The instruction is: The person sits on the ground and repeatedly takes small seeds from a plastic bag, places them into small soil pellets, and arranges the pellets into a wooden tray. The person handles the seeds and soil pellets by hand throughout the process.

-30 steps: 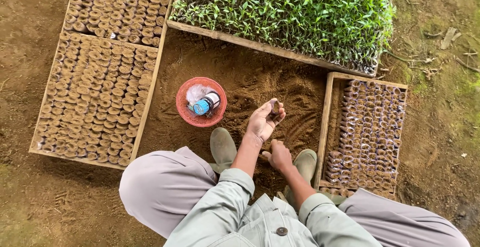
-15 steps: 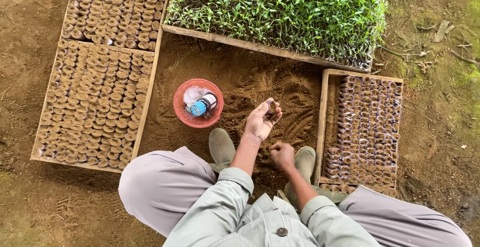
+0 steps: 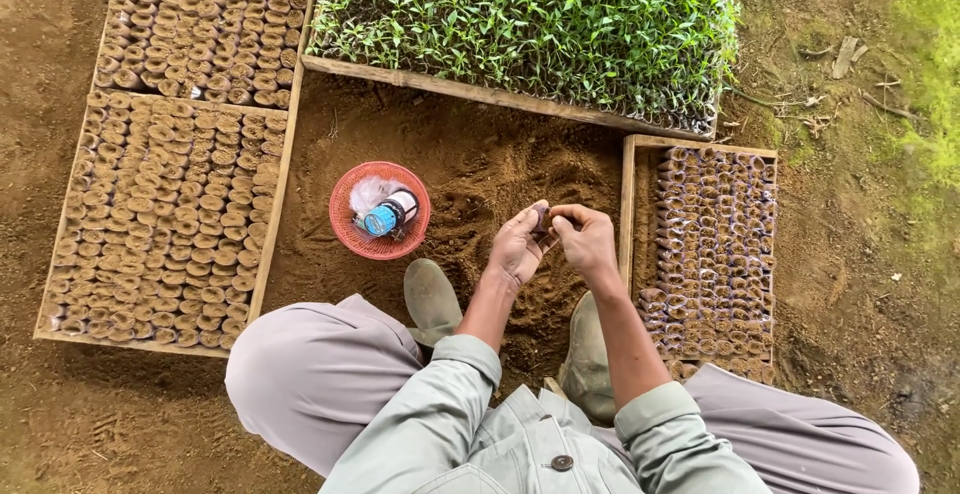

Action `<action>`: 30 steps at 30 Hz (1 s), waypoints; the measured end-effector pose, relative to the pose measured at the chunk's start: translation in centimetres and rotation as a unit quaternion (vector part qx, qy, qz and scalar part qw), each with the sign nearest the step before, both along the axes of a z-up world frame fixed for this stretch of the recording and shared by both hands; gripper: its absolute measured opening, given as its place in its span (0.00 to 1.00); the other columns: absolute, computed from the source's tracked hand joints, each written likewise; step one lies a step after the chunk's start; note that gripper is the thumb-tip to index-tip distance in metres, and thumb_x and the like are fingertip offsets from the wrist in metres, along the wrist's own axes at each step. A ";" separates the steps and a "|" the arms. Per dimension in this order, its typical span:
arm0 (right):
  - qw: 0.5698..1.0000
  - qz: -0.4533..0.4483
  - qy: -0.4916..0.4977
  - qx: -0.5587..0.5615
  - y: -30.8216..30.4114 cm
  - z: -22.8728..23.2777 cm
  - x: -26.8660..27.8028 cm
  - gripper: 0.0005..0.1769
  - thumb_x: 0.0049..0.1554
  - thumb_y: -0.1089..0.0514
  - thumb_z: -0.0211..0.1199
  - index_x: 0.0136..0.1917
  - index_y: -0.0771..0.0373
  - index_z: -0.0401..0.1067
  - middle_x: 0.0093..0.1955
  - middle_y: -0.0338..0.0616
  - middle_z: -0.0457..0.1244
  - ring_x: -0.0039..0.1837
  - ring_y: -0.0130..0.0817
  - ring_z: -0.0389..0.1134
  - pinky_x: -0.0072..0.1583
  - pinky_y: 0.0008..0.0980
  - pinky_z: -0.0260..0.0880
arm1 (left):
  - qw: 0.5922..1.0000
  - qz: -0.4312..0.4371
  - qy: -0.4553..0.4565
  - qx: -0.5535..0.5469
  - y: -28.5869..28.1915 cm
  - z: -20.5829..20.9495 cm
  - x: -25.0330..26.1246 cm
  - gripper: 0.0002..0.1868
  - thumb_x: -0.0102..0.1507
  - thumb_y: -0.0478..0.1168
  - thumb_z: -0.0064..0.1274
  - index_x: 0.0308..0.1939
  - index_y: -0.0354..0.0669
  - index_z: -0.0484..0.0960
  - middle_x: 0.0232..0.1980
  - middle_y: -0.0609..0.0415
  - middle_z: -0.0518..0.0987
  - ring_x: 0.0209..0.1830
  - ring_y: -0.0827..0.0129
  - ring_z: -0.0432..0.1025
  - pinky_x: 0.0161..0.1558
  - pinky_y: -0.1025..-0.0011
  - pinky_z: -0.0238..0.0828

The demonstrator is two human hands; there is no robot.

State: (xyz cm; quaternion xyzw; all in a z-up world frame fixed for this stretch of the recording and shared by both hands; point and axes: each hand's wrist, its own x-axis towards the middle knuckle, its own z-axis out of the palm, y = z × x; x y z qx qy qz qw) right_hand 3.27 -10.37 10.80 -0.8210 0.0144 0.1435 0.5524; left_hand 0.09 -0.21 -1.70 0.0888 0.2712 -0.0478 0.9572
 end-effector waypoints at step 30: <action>0.986 -0.145 -0.068 0.052 1.2 0.2 -3.2 0.11 0.63 0.57 0.65 0.55 0.64 0.79 0.43 0.41 0.67 0.46 0.24 0.64 0.47 0.26 0.71 | 0.999 -0.011 -0.013 -0.032 -2.7 1.4 -0.5 0.14 0.71 0.41 0.52 0.56 0.35 0.83 0.48 0.42 0.85 0.44 0.59 0.78 0.50 0.62 0.81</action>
